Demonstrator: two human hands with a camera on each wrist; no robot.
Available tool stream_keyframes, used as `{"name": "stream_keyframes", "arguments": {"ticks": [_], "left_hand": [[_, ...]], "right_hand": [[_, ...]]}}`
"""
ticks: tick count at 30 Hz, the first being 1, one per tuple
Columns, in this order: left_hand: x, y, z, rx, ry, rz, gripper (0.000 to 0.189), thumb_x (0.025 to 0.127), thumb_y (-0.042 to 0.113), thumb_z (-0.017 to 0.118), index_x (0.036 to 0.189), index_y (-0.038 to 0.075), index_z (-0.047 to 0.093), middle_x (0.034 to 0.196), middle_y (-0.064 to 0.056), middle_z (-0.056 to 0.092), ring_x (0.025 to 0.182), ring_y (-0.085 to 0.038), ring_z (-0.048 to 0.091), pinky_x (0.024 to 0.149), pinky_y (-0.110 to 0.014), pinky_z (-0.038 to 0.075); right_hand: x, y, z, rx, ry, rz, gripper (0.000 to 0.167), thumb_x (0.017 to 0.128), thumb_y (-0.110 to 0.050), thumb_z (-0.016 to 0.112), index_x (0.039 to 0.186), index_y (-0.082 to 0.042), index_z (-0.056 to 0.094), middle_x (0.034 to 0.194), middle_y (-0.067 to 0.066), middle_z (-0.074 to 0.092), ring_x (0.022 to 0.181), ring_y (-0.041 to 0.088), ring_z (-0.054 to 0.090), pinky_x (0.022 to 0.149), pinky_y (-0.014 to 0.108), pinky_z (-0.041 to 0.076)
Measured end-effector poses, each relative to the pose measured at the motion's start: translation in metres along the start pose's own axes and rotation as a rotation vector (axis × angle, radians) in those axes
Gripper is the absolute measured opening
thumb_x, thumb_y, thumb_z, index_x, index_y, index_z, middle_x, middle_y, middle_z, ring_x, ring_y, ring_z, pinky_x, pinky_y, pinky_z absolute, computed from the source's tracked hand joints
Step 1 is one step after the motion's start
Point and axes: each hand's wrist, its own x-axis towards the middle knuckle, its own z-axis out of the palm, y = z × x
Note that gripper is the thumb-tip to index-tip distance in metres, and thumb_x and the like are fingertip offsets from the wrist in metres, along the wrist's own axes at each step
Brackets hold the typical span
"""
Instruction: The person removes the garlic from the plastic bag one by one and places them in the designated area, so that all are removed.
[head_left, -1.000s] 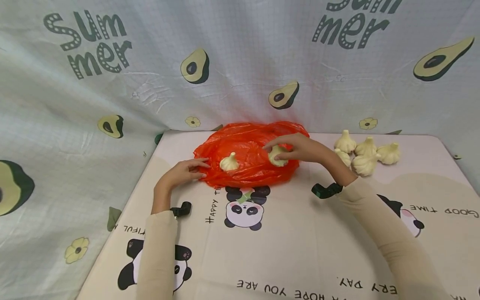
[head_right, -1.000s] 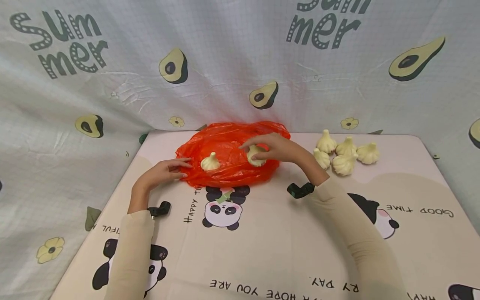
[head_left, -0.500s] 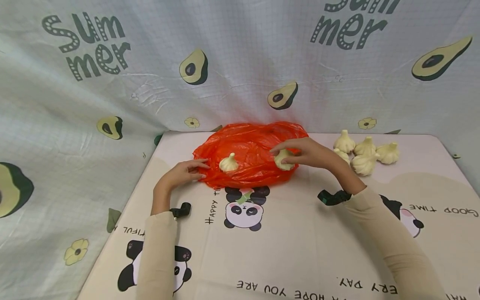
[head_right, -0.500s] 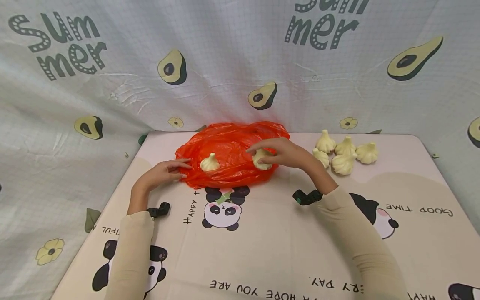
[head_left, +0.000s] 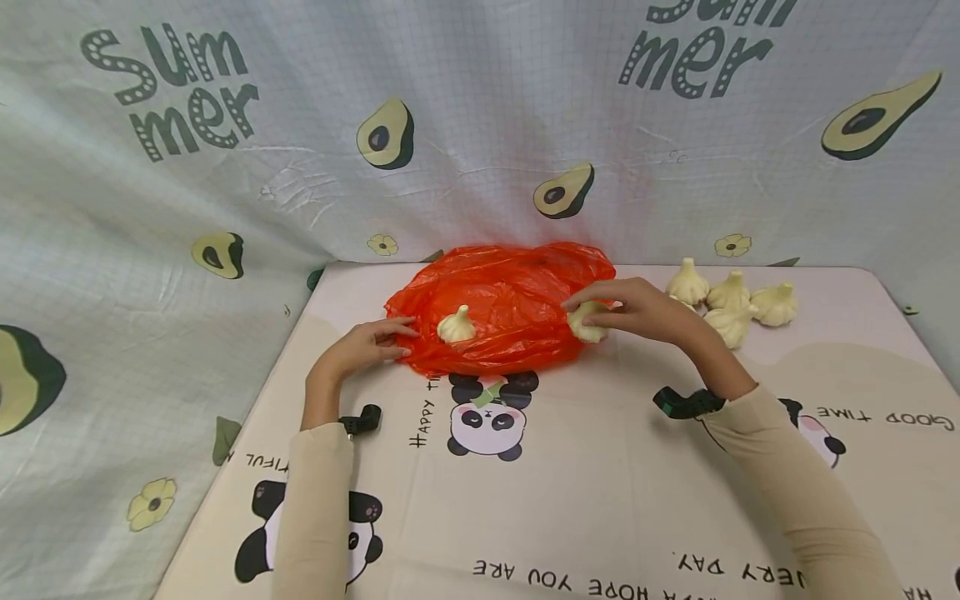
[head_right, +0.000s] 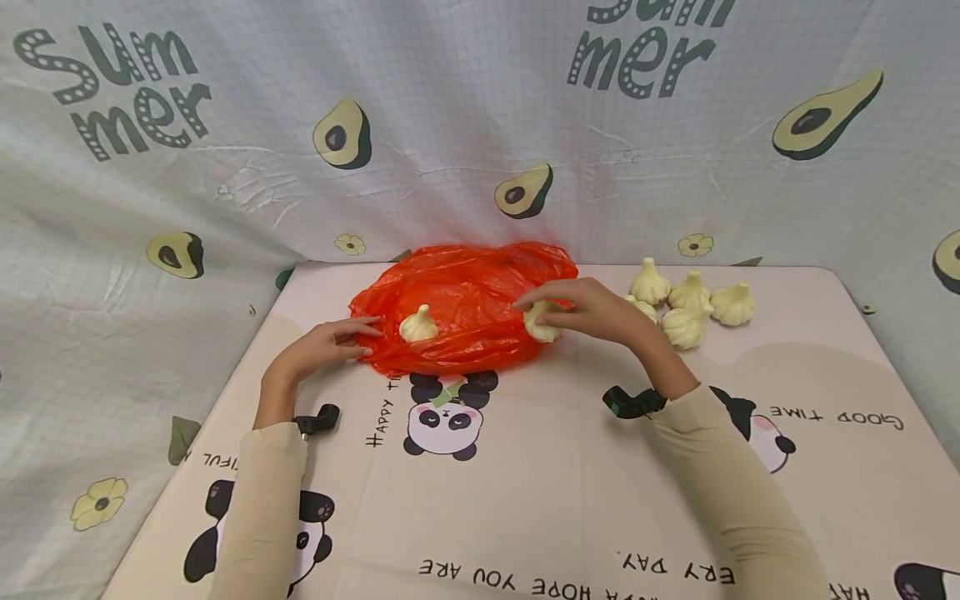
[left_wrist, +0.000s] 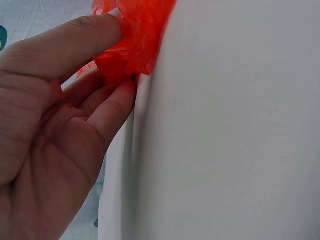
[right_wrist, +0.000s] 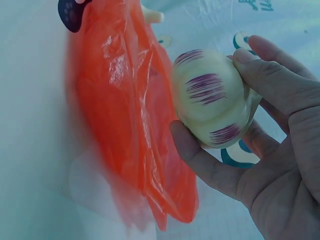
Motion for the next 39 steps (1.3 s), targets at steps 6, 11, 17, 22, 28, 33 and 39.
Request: {"name": "stream_keyframes", "arguments": {"ticks": [6,11,17,22,28,33,39], "left_hand": [[0.0,0.001,0.001,0.002,-0.003,-0.008,0.031,0.097,0.018,0.069,0.128,0.014,0.071,0.154,-0.002,0.05,0.146,-0.032,0.035,0.118,-0.056,0.03],[0.0,0.003,0.002,-0.008,0.003,-0.014,0.03,0.097,0.017,0.069,0.126,0.015,0.072,0.153,-0.002,0.051,0.146,-0.032,0.036,0.118,-0.057,0.031],[0.001,0.001,0.001,0.019,0.006,-0.007,0.031,0.097,0.018,0.069,0.127,0.016,0.071,0.152,-0.002,0.052,0.143,-0.032,0.039,0.117,-0.055,0.033],[0.003,-0.001,0.001,0.01,0.009,0.003,0.035,0.096,0.016,0.07,0.131,0.017,0.069,0.149,-0.005,0.054,0.134,-0.031,0.048,0.113,-0.051,0.041],[0.002,0.0,0.0,-0.018,0.004,-0.005,0.036,0.096,0.018,0.07,0.132,0.017,0.068,0.149,-0.006,0.054,0.134,-0.032,0.049,0.111,-0.051,0.043],[0.0,0.0,-0.002,-0.019,0.004,-0.008,0.036,0.097,0.018,0.069,0.132,0.017,0.068,0.147,-0.007,0.055,0.132,-0.032,0.048,0.109,-0.051,0.044],[0.001,0.001,-0.002,-0.01,-0.004,0.003,0.036,0.097,0.017,0.069,0.133,0.015,0.068,0.152,-0.004,0.051,0.14,-0.031,0.043,0.113,-0.052,0.039]], "right_hand": [[-0.013,0.001,-0.004,-0.017,0.024,0.016,0.032,0.093,-0.012,0.074,0.125,-0.01,0.072,0.118,-0.002,0.073,0.104,0.008,0.063,0.086,0.018,0.053],[-0.022,0.001,-0.009,-0.022,0.042,0.036,0.033,0.092,-0.009,0.074,0.125,-0.009,0.072,0.118,0.0,0.073,0.106,0.007,0.063,0.09,0.018,0.054],[-0.032,-0.001,-0.014,-0.023,0.063,0.053,0.033,0.092,-0.007,0.074,0.124,-0.012,0.072,0.119,0.003,0.073,0.104,0.005,0.063,0.088,0.016,0.054],[-0.045,-0.006,-0.02,-0.027,0.09,0.16,0.035,0.093,-0.011,0.074,0.127,-0.014,0.071,0.12,0.002,0.07,0.068,0.008,0.059,0.063,0.018,0.054],[-0.055,-0.004,-0.026,-0.047,0.127,0.15,0.037,0.092,-0.007,0.075,0.127,-0.016,0.07,0.121,0.002,0.07,0.074,0.01,0.06,0.062,0.021,0.053],[-0.058,0.003,-0.027,-0.077,0.148,0.132,0.039,0.09,-0.004,0.076,0.127,-0.016,0.071,0.122,0.001,0.072,0.105,0.001,0.059,0.084,0.014,0.053],[-0.063,-0.001,-0.03,-0.124,0.164,0.186,0.039,0.091,-0.008,0.075,0.128,-0.02,0.071,0.123,-0.003,0.071,0.111,-0.003,0.057,0.088,0.01,0.049]]}}
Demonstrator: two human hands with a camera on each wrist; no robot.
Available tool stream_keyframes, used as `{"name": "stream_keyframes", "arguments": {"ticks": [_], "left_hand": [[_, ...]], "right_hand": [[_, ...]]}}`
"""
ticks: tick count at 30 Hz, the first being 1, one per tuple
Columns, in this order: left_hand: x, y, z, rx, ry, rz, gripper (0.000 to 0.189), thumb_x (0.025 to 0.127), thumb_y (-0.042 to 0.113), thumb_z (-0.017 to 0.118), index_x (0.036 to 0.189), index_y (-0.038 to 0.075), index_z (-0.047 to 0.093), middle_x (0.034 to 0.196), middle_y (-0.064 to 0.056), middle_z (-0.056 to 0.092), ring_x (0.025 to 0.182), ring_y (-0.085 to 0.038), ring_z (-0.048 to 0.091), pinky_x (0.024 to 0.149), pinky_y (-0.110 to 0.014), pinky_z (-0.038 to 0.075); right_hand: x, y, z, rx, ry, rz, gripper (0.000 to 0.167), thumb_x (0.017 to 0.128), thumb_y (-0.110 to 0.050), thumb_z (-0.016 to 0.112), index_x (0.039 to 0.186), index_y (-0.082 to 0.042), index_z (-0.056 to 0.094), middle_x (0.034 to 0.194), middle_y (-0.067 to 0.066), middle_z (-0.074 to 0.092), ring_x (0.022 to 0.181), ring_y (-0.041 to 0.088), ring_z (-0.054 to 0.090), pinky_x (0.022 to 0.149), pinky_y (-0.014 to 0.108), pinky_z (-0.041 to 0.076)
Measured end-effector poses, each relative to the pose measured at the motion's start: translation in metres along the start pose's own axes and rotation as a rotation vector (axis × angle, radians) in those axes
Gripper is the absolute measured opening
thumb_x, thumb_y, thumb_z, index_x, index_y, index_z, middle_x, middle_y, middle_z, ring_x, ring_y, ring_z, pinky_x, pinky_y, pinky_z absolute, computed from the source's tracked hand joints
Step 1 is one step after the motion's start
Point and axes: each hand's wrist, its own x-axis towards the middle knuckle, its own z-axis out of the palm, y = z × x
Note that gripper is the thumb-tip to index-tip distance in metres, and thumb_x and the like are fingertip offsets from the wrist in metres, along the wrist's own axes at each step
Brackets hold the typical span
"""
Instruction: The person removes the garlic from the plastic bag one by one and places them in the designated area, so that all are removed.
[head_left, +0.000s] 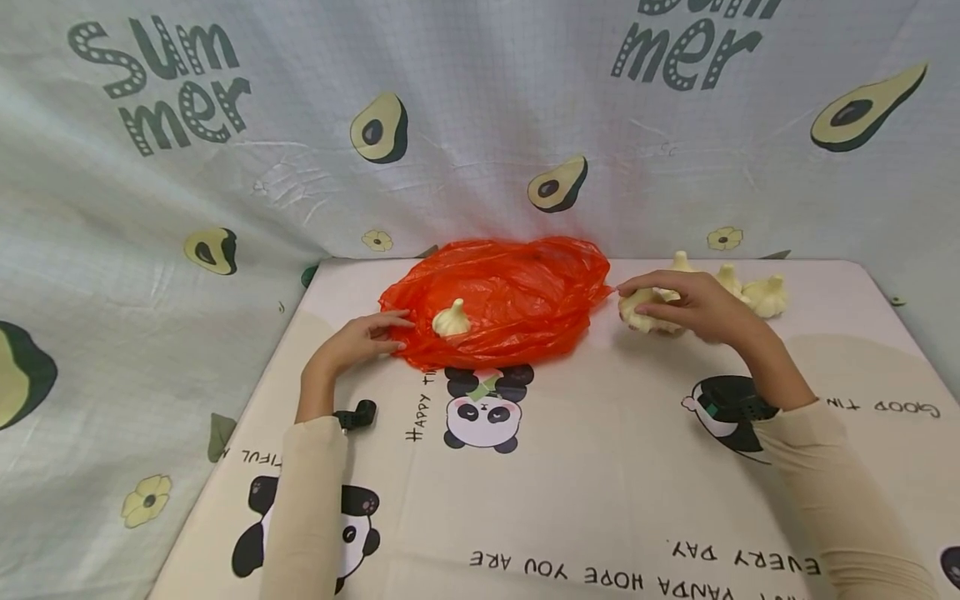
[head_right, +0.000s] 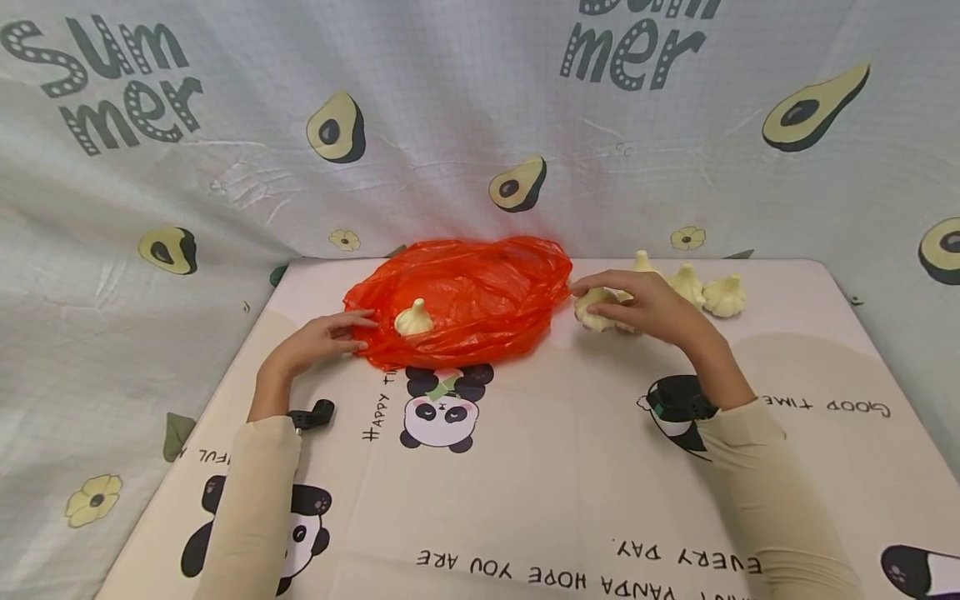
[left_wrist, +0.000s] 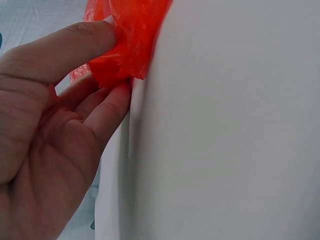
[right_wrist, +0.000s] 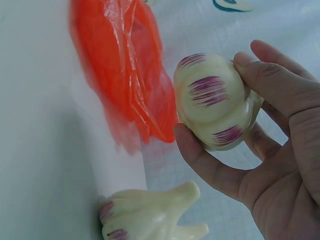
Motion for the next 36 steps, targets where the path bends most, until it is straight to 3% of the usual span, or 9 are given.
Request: {"name": "stream_keyframes", "arguments": {"ticks": [9,12,15,18,22,28,33,36], "left_hand": [[0.0,0.001,-0.002,0.022,0.003,0.004,0.033,0.097,0.015,0.069,0.13,0.013,0.07,0.156,-0.003,0.047,0.149,-0.03,0.033,0.119,-0.051,0.032],[0.0,0.001,-0.003,0.026,0.0,-0.004,0.032,0.097,0.016,0.069,0.129,0.013,0.071,0.157,-0.002,0.046,0.148,-0.031,0.033,0.118,-0.052,0.032],[0.0,0.0,-0.003,0.033,0.001,-0.003,0.03,0.097,0.016,0.068,0.127,0.012,0.072,0.157,-0.004,0.046,0.147,-0.032,0.034,0.118,-0.054,0.032],[-0.002,-0.001,-0.003,0.03,0.005,0.0,0.029,0.097,0.015,0.069,0.126,0.01,0.072,0.158,-0.005,0.045,0.146,-0.033,0.035,0.116,-0.053,0.034],[-0.003,-0.001,-0.001,0.015,-0.002,-0.006,0.028,0.097,0.016,0.069,0.124,0.011,0.073,0.158,-0.004,0.045,0.146,-0.031,0.035,0.114,-0.051,0.038],[-0.001,-0.002,0.001,0.017,0.002,-0.019,0.026,0.097,0.019,0.07,0.122,0.014,0.075,0.157,0.0,0.047,0.147,-0.03,0.034,0.116,-0.052,0.037],[0.001,-0.001,0.0,0.021,0.004,-0.016,0.025,0.097,0.019,0.07,0.121,0.014,0.075,0.157,0.0,0.047,0.147,-0.031,0.034,0.116,-0.053,0.036],[0.001,-0.002,0.0,0.022,0.001,-0.012,0.025,0.097,0.017,0.07,0.12,0.013,0.076,0.157,0.0,0.046,0.148,-0.03,0.033,0.116,-0.052,0.035]], "right_hand": [[-0.003,0.0,-0.006,0.004,0.016,0.011,0.04,0.091,-0.006,0.075,0.128,-0.02,0.071,0.122,-0.002,0.072,0.108,-0.004,0.057,0.083,0.011,0.05],[-0.006,0.0,-0.008,-0.002,0.025,0.019,0.04,0.09,-0.007,0.076,0.127,-0.021,0.071,0.121,-0.002,0.072,0.088,-0.001,0.057,0.065,0.014,0.048],[-0.01,0.001,-0.01,-0.006,0.029,0.009,0.04,0.09,-0.005,0.075,0.127,-0.018,0.071,0.121,0.001,0.073,0.083,0.003,0.055,0.058,0.019,0.044],[-0.015,0.002,-0.013,-0.022,0.039,0.011,0.04,0.09,-0.003,0.075,0.128,-0.017,0.071,0.121,0.002,0.073,0.098,-0.002,0.057,0.071,0.012,0.047],[-0.024,0.004,-0.019,-0.068,0.059,0.057,0.041,0.09,-0.005,0.076,0.128,-0.019,0.071,0.123,-0.001,0.072,0.114,-0.011,0.052,0.088,0.004,0.041],[-0.035,0.011,-0.028,-0.084,0.095,0.046,0.042,0.089,-0.001,0.076,0.128,-0.016,0.071,0.126,-0.002,0.07,0.117,-0.014,0.051,0.088,0.001,0.041],[-0.043,0.018,-0.036,-0.095,0.147,-0.01,0.045,0.088,0.006,0.074,0.129,-0.013,0.069,0.121,-0.017,0.068,0.12,-0.013,0.05,0.088,0.003,0.041],[-0.046,0.02,-0.042,-0.1,0.156,0.011,0.043,0.091,0.003,0.072,0.13,-0.013,0.068,0.12,-0.023,0.066,0.118,-0.013,0.05,0.085,0.003,0.041]]}}
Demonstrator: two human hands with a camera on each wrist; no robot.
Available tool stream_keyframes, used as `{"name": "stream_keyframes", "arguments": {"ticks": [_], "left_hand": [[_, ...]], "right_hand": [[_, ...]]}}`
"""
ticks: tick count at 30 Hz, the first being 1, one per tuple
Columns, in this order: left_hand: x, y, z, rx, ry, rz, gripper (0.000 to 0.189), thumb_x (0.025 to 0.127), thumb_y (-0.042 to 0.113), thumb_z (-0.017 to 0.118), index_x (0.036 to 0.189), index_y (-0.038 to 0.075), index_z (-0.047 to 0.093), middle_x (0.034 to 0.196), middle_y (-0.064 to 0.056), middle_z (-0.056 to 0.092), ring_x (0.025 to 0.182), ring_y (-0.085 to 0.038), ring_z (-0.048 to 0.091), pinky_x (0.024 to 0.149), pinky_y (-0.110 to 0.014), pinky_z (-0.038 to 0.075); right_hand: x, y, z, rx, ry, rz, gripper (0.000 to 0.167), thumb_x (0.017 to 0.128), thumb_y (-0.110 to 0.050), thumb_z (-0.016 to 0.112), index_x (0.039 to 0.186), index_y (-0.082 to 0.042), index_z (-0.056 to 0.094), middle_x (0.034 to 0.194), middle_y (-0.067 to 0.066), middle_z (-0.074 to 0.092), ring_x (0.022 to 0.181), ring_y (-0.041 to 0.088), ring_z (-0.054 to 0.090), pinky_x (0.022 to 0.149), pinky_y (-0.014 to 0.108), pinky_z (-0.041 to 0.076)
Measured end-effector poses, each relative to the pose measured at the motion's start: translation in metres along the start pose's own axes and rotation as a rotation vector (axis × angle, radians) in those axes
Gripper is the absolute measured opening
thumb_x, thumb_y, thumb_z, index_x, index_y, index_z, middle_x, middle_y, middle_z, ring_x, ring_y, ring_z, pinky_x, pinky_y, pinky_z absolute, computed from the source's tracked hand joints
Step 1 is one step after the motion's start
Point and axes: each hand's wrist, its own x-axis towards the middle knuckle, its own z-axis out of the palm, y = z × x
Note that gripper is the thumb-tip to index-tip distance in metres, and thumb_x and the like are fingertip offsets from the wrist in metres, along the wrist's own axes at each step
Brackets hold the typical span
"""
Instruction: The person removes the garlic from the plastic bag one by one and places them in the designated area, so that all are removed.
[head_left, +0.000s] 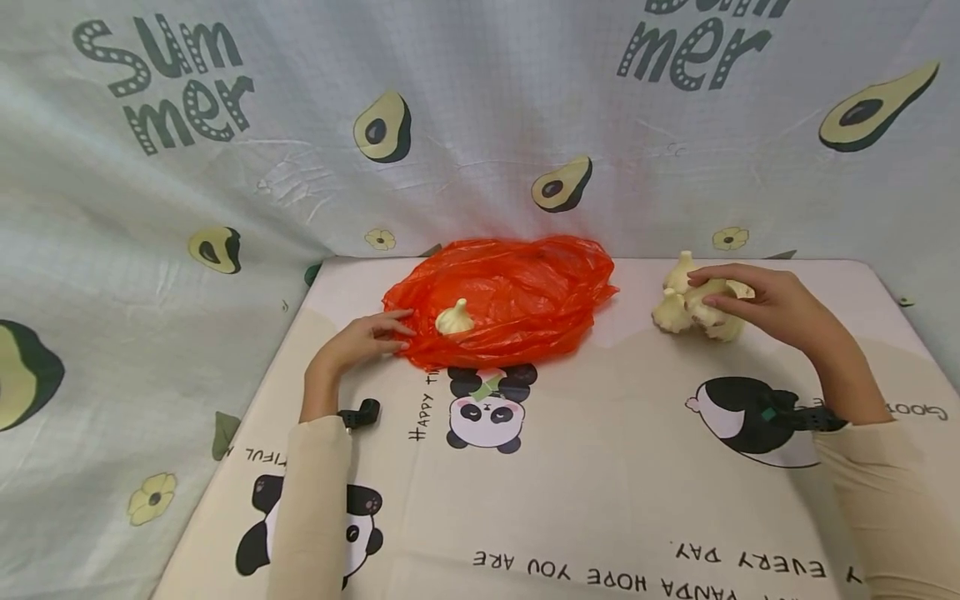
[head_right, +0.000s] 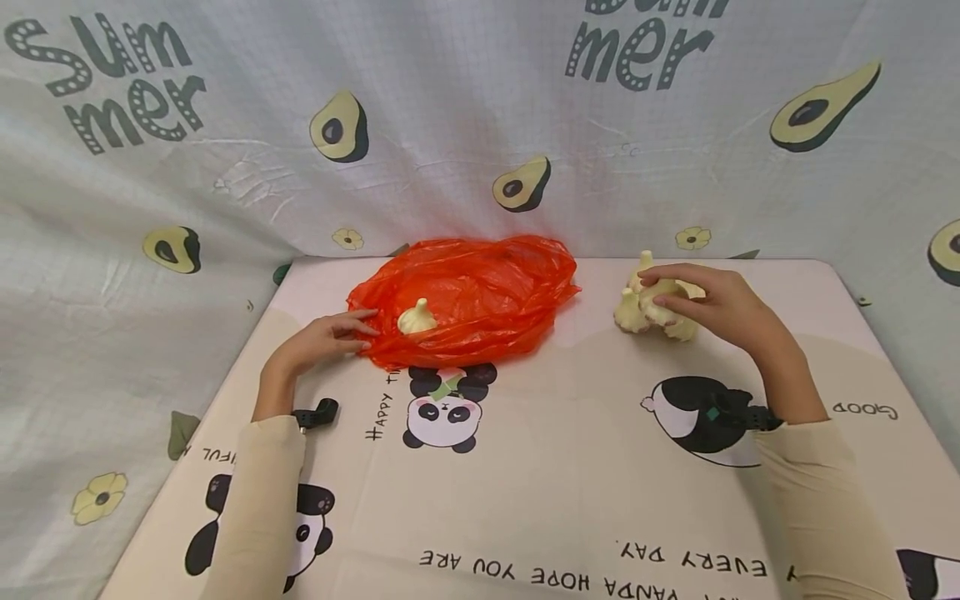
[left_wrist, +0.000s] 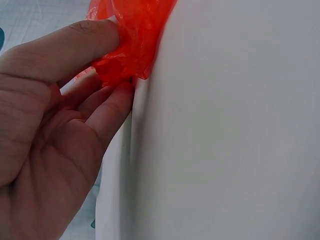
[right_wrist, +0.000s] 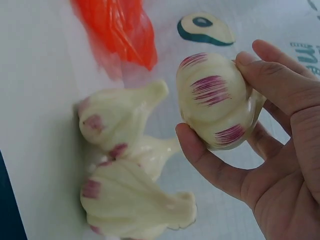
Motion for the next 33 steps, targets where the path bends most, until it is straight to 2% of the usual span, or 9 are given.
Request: {"name": "stream_keyframes", "arguments": {"ticks": [4,8,12,17,21,23,28,33], "left_hand": [[0.0,-0.001,0.001,0.003,0.003,0.003,0.024,0.097,0.017,0.07,0.119,0.013,0.076,0.156,0.001,0.047,0.148,-0.029,0.033,0.118,-0.052,0.033],[0.0,-0.001,0.001,0.002,0.006,0.004,0.024,0.097,0.017,0.07,0.119,0.013,0.076,0.157,0.001,0.047,0.148,-0.029,0.033,0.118,-0.052,0.033],[-0.001,0.001,0.002,-0.01,0.004,-0.004,0.024,0.097,0.017,0.069,0.12,0.012,0.076,0.157,0.001,0.046,0.148,-0.029,0.033,0.117,-0.052,0.035],[-0.001,0.001,0.002,-0.012,0.008,-0.011,0.024,0.097,0.017,0.069,0.12,0.012,0.076,0.157,0.001,0.046,0.149,-0.029,0.032,0.117,-0.051,0.035],[-0.001,-0.001,0.002,-0.014,0.006,-0.007,0.024,0.097,0.016,0.069,0.12,0.011,0.076,0.158,0.0,0.045,0.149,-0.03,0.031,0.117,-0.051,0.035],[-0.001,-0.001,0.002,-0.015,0.005,-0.005,0.024,0.097,0.016,0.069,0.119,0.011,0.076,0.158,0.0,0.045,0.149,-0.029,0.031,0.117,-0.05,0.035],[-0.002,-0.001,0.001,-0.015,0.008,0.033,0.024,0.097,0.015,0.069,0.118,0.007,0.076,0.157,-0.004,0.046,0.147,-0.031,0.035,0.115,-0.049,0.035],[-0.001,-0.001,0.001,-0.017,0.007,0.04,0.024,0.097,0.015,0.069,0.118,0.006,0.076,0.157,-0.005,0.047,0.147,-0.031,0.035,0.116,-0.05,0.034]], "right_hand": [[-0.005,0.001,-0.004,-0.009,0.016,0.06,0.04,0.093,-0.003,0.072,0.131,-0.015,0.068,0.118,-0.026,0.065,0.115,-0.014,0.05,0.081,0.004,0.039],[-0.012,0.005,-0.008,-0.017,0.038,0.044,0.042,0.092,0.001,0.071,0.132,-0.013,0.068,0.118,-0.025,0.065,0.111,-0.012,0.052,0.078,0.004,0.04],[-0.018,0.008,-0.013,-0.043,0.065,0.024,0.043,0.092,0.003,0.071,0.132,-0.01,0.067,0.118,-0.03,0.063,0.107,-0.011,0.053,0.073,0.005,0.04],[-0.022,0.009,-0.018,-0.088,0.09,0.066,0.04,0.093,-0.002,0.071,0.132,-0.013,0.068,0.116,-0.037,0.06,0.095,-0.009,0.051,0.065,0.012,0.038],[-0.026,0.012,-0.022,-0.081,0.104,0.093,0.039,0.094,-0.003,0.071,0.131,-0.013,0.068,0.116,-0.038,0.059,0.09,-0.004,0.048,0.061,0.018,0.034],[-0.029,0.013,-0.023,-0.076,0.114,0.094,0.039,0.094,-0.002,0.07,0.132,-0.011,0.067,0.117,-0.039,0.058,0.092,-0.004,0.048,0.063,0.017,0.033],[-0.036,0.018,-0.026,-0.077,0.147,0.106,0.037,0.095,-0.001,0.068,0.131,-0.01,0.067,0.119,-0.038,0.057,0.106,-0.013,0.048,0.072,0.004,0.035],[-0.043,0.023,-0.028,-0.075,0.188,0.087,0.034,0.095,0.001,0.067,0.128,-0.01,0.069,0.12,-0.035,0.057,0.11,-0.014,0.049,0.074,0.002,0.037]]}}
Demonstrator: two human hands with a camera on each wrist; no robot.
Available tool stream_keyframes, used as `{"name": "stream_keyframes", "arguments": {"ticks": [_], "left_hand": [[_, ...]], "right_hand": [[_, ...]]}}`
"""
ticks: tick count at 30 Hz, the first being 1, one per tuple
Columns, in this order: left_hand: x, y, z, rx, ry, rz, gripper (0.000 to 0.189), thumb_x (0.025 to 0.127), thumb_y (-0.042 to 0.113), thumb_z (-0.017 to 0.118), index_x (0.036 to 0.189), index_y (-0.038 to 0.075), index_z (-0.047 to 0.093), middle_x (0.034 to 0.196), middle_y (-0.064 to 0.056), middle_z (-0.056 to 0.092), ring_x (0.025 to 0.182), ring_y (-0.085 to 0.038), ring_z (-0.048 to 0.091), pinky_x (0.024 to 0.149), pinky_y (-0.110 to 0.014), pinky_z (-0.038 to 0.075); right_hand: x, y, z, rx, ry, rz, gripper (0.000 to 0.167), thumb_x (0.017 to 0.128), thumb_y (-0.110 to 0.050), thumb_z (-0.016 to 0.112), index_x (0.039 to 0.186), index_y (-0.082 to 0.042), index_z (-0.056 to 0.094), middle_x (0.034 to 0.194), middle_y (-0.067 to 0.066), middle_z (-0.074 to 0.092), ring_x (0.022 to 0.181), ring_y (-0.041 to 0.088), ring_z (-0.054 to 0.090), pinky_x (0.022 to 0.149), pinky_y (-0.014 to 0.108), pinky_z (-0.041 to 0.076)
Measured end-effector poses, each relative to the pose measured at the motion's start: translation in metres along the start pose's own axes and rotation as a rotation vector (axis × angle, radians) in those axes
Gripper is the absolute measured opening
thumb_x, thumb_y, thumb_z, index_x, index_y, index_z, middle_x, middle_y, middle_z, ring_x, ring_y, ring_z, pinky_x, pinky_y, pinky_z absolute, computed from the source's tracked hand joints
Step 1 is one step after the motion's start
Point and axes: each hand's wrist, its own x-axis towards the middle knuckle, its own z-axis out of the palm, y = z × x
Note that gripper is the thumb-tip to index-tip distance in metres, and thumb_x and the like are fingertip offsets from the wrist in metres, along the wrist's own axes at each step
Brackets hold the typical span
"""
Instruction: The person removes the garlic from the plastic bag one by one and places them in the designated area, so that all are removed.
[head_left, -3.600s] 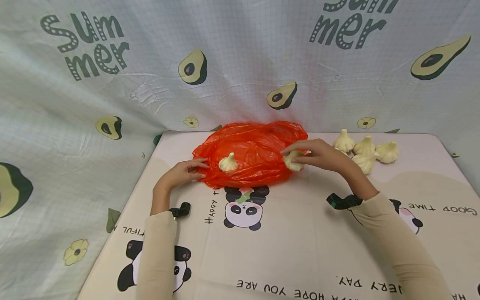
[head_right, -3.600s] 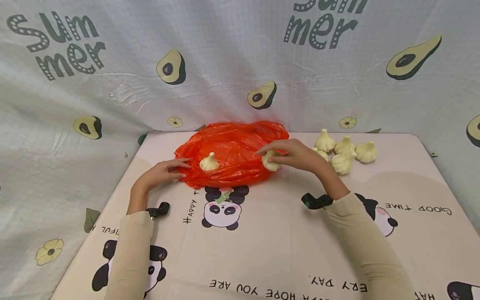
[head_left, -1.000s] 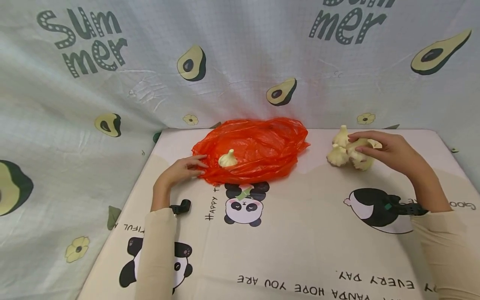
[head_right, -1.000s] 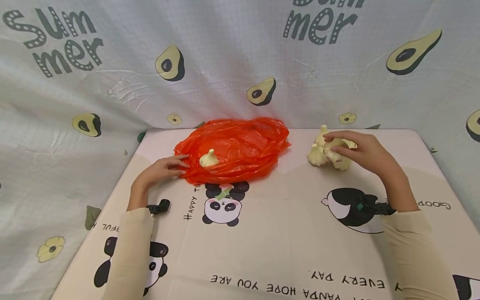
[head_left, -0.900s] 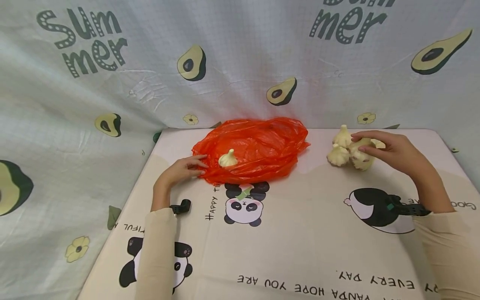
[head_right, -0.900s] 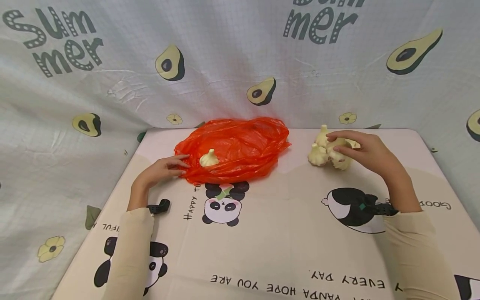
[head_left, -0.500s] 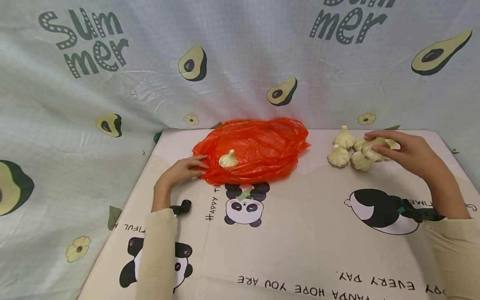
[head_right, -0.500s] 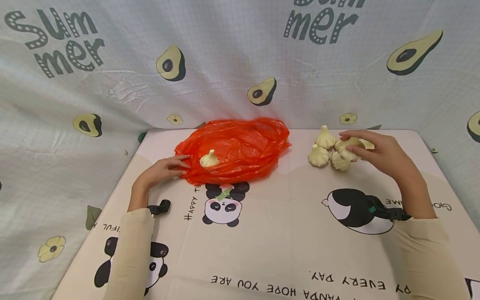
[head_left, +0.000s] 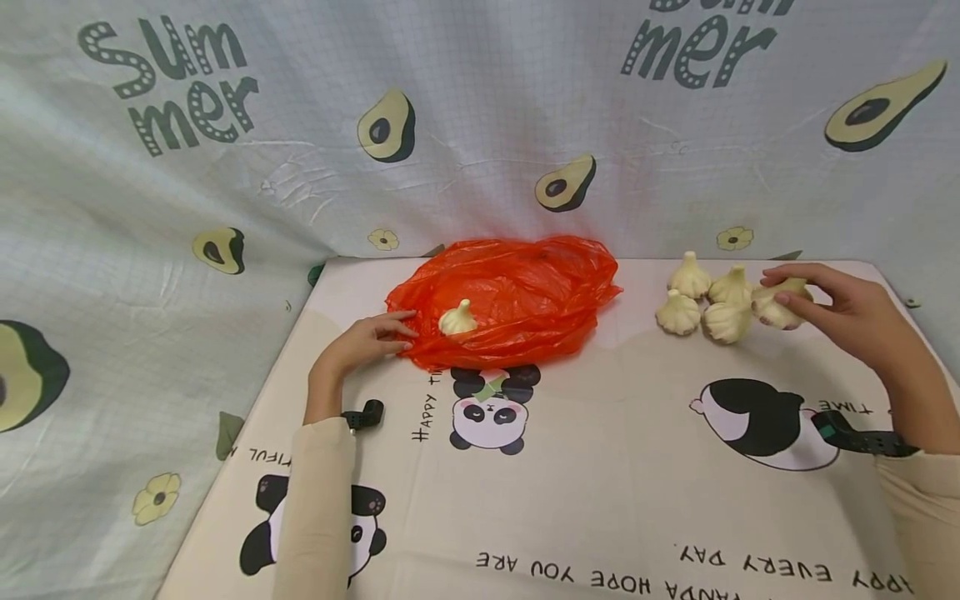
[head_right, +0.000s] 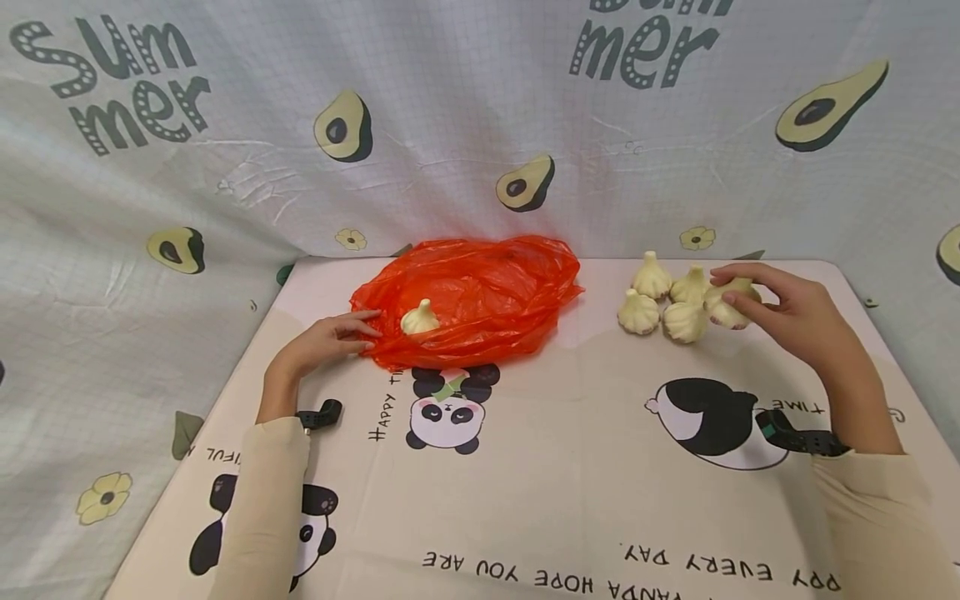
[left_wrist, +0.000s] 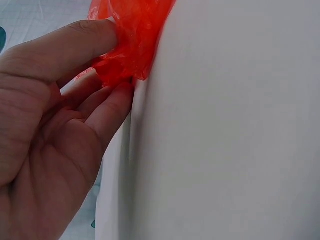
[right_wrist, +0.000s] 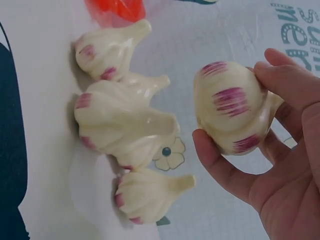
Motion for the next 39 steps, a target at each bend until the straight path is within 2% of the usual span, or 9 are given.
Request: {"name": "stream_keyframes", "arguments": {"ticks": [5,8,11,14,18,23,28,35,39], "left_hand": [[0.001,0.001,0.001,0.001,-0.001,0.009,0.024,0.097,0.015,0.069,0.118,0.006,0.075,0.157,-0.006,0.046,0.146,-0.032,0.036,0.116,-0.052,0.035],[0.001,0.002,0.002,-0.01,-0.003,0.0,0.024,0.097,0.014,0.069,0.119,0.006,0.075,0.157,-0.006,0.046,0.146,-0.032,0.037,0.115,-0.051,0.036],[-0.002,0.001,0.003,-0.019,-0.007,-0.016,0.024,0.097,0.014,0.069,0.12,0.007,0.075,0.158,-0.005,0.045,0.146,-0.032,0.037,0.115,-0.051,0.037],[-0.004,0.001,0.005,-0.02,-0.003,-0.037,0.025,0.097,0.016,0.069,0.119,0.009,0.075,0.157,-0.003,0.046,0.146,-0.031,0.036,0.116,-0.051,0.037],[-0.005,0.0,0.007,-0.019,0.006,-0.052,0.024,0.097,0.019,0.07,0.118,0.011,0.076,0.156,-0.001,0.047,0.147,-0.03,0.036,0.117,-0.051,0.035],[-0.004,0.0,0.007,-0.023,0.006,-0.04,0.024,0.097,0.019,0.07,0.118,0.011,0.076,0.157,-0.001,0.046,0.148,-0.03,0.034,0.119,-0.052,0.032],[-0.003,0.001,0.005,-0.016,0.008,-0.038,0.024,0.097,0.02,0.07,0.119,0.012,0.076,0.157,-0.001,0.046,0.148,-0.03,0.034,0.118,-0.052,0.032],[-0.002,0.001,0.003,0.004,0.012,-0.013,0.024,0.097,0.017,0.07,0.119,0.009,0.076,0.157,-0.004,0.046,0.148,-0.032,0.034,0.117,-0.051,0.035],[-0.002,-0.001,0.003,0.005,0.016,-0.005,0.024,0.097,0.017,0.07,0.119,0.009,0.076,0.157,-0.005,0.046,0.148,-0.032,0.034,0.116,-0.05,0.036]], "right_hand": [[-0.007,0.006,-0.004,0.003,0.029,-0.02,0.036,0.095,0.004,0.066,0.127,-0.011,0.07,0.12,-0.03,0.061,0.11,-0.012,0.05,0.078,0.001,0.037],[-0.013,0.009,-0.004,0.033,0.029,0.006,0.037,0.095,0.006,0.065,0.127,-0.013,0.07,0.119,-0.025,0.063,0.113,-0.012,0.05,0.081,0.0,0.036],[-0.02,0.011,-0.004,0.067,0.024,0.063,0.035,0.096,0.004,0.064,0.126,-0.013,0.07,0.118,-0.027,0.062,0.115,-0.013,0.048,0.083,-0.001,0.035],[-0.025,0.014,-0.003,0.061,0.023,0.11,0.029,0.098,0.0,0.064,0.125,-0.009,0.069,0.117,-0.036,0.057,0.116,-0.016,0.045,0.086,-0.002,0.032],[-0.028,0.017,0.0,0.034,0.019,0.102,0.027,0.1,-0.002,0.062,0.126,-0.002,0.065,0.119,-0.04,0.054,0.118,-0.019,0.043,0.09,-0.004,0.029],[-0.032,0.022,0.002,0.006,-0.008,0.118,0.028,0.104,-0.008,0.057,0.131,-0.005,0.063,0.124,-0.045,0.048,0.122,-0.024,0.036,0.096,-0.003,0.022],[-0.037,0.028,0.003,-0.039,-0.048,0.176,0.03,0.107,-0.014,0.053,0.135,-0.009,0.061,0.121,-0.049,0.044,0.117,-0.029,0.031,0.093,-0.003,0.019],[-0.041,0.039,0.007,-0.025,-0.078,0.195,0.029,0.104,-0.011,0.057,0.132,-0.006,0.064,0.118,-0.048,0.045,0.112,-0.029,0.035,0.085,-0.005,0.027],[-0.041,0.043,0.009,-0.017,-0.095,0.209,0.028,0.104,-0.012,0.058,0.131,-0.005,0.064,0.116,-0.048,0.046,0.113,-0.03,0.034,0.084,-0.005,0.027]]}}
